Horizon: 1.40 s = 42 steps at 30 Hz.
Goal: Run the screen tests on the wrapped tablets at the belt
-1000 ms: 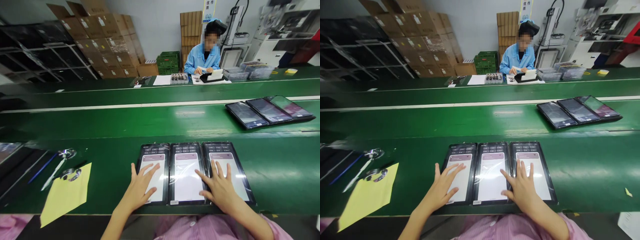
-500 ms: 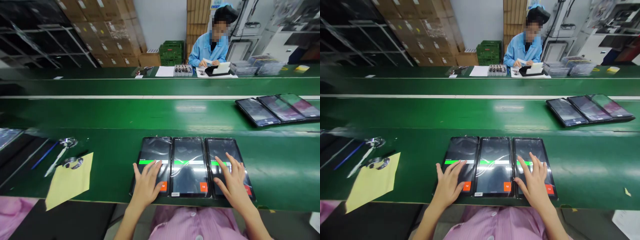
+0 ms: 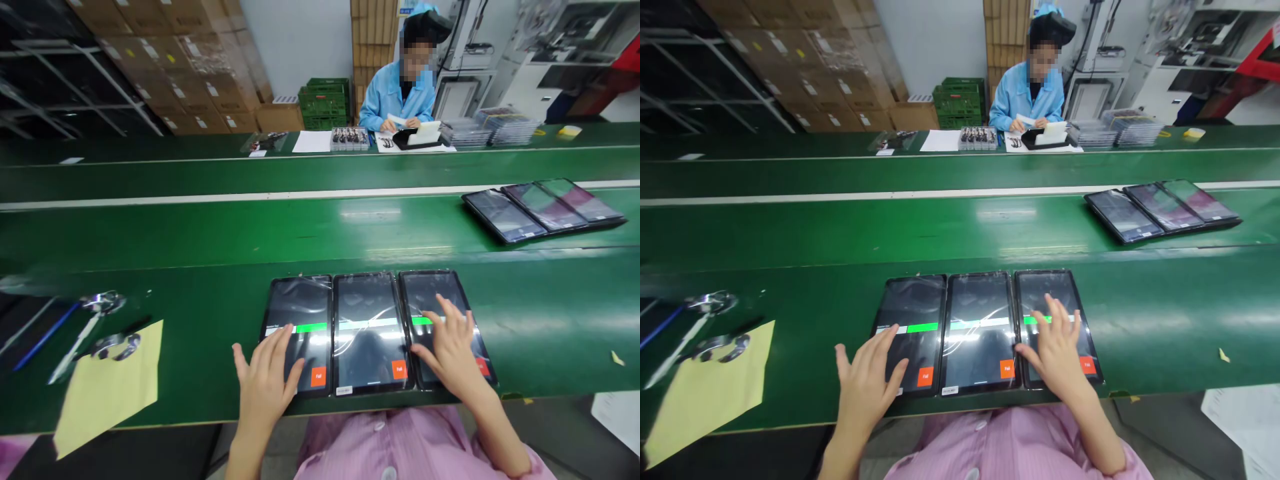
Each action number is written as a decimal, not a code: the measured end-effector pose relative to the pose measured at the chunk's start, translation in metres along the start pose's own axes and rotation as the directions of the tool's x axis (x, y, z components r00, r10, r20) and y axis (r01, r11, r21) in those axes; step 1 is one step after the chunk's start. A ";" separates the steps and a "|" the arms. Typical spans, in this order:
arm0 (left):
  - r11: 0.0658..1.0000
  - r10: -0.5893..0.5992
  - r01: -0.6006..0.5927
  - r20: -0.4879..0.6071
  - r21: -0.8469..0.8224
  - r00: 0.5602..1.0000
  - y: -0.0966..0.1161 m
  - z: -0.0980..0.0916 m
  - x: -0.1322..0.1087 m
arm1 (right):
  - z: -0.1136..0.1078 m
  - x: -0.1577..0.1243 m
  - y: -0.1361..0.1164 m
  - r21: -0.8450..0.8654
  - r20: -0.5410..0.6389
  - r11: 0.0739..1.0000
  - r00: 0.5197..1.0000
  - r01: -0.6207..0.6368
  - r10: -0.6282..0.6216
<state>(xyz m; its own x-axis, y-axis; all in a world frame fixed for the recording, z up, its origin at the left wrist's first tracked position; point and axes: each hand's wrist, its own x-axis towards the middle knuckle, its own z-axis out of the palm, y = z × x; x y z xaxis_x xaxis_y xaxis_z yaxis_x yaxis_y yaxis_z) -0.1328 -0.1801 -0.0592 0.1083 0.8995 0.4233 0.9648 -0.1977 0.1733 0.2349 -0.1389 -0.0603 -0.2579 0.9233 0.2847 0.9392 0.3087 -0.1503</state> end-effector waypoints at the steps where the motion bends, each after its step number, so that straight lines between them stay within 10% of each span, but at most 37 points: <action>1: 1.000 0.013 -0.012 0.015 -0.023 1.000 -0.002 0.000 0.000 | -0.003 -0.004 0.011 -0.008 -0.026 0.998 0.998 -0.061 0.061; 6: 0.974 0.165 -0.128 0.196 -0.188 0.967 -0.006 -0.004 0.021 | -0.010 -0.030 0.057 -0.056 -0.001 0.974 0.976 -0.218 0.219; 12: 0.977 0.214 -0.193 0.352 -0.092 0.911 0.004 0.006 0.103 | -0.009 -0.022 0.094 0.253 -0.049 0.936 0.963 -0.245 0.266; 18: 0.986 0.159 -0.166 0.475 -0.029 0.865 0.008 0.035 0.164 | 0.015 0.025 0.117 0.709 0.166 0.524 0.833 -0.473 0.527; 21: 0.991 0.113 -0.131 0.552 -0.007 0.826 0.008 0.037 0.168 | 0.024 0.034 0.116 0.778 0.226 0.372 0.779 -0.505 0.585; 29: 0.968 -0.002 -0.138 0.556 0.210 0.831 0.020 0.025 0.157 | 0.029 0.029 0.112 0.787 0.170 0.354 0.729 -0.505 0.664; 42: 0.951 -0.233 -0.018 0.755 0.308 0.614 0.047 0.018 0.183 | 0.037 0.026 0.120 0.800 0.118 0.369 0.727 -0.473 0.676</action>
<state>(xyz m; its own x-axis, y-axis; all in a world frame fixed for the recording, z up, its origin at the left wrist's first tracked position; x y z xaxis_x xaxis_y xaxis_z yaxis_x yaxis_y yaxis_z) -0.0630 -0.0172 0.0102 0.0226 0.8919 -0.4516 0.9896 -0.0843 -0.1169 0.3325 -0.0699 -0.1056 0.4209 0.9071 -0.0063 0.2877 -0.1401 -0.9474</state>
